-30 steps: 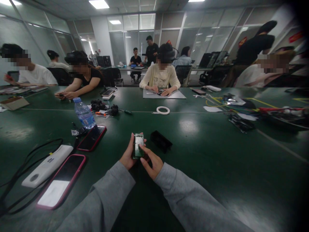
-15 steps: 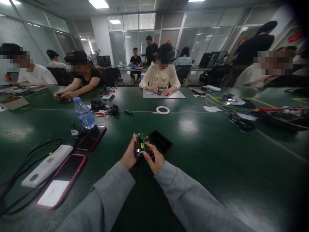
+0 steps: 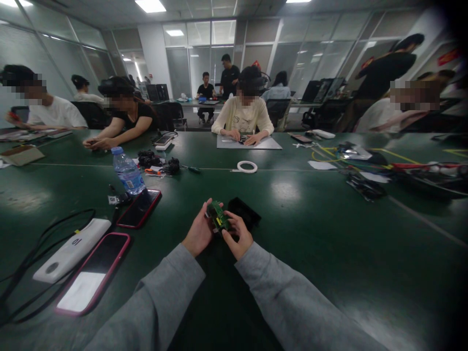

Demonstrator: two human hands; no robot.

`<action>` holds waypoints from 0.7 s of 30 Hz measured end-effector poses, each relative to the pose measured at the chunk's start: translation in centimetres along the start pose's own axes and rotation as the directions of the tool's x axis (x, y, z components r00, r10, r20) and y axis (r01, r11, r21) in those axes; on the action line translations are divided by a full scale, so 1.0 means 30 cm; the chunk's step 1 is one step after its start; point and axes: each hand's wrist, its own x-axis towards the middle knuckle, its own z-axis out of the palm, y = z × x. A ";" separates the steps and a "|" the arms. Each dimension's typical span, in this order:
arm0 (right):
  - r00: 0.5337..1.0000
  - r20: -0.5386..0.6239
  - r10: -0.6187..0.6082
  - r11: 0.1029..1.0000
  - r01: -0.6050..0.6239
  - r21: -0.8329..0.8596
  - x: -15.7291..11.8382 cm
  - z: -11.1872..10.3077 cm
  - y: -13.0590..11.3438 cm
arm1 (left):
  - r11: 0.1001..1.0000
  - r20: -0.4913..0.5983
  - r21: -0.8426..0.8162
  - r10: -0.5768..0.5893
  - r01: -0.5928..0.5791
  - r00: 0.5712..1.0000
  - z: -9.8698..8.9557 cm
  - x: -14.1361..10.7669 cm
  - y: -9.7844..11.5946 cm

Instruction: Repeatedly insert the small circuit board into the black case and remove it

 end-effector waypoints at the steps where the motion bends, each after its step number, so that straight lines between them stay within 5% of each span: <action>1: 1.000 -0.012 -0.019 1.000 0.018 -0.016 0.001 -0.001 -0.003 | 1.000 -0.004 -0.001 0.009 -0.009 1.000 -0.003 0.003 -0.003; 15: 0.919 -0.118 -0.376 0.864 0.301 -0.403 0.011 -0.028 -0.035 | 0.994 0.036 0.059 -0.096 0.094 0.995 -0.014 0.008 -0.029; 21: 0.892 -0.021 -0.451 0.808 0.398 -0.434 0.010 -0.023 -0.039 | 0.986 0.079 -0.084 -0.134 0.141 0.988 0.000 -0.011 -0.004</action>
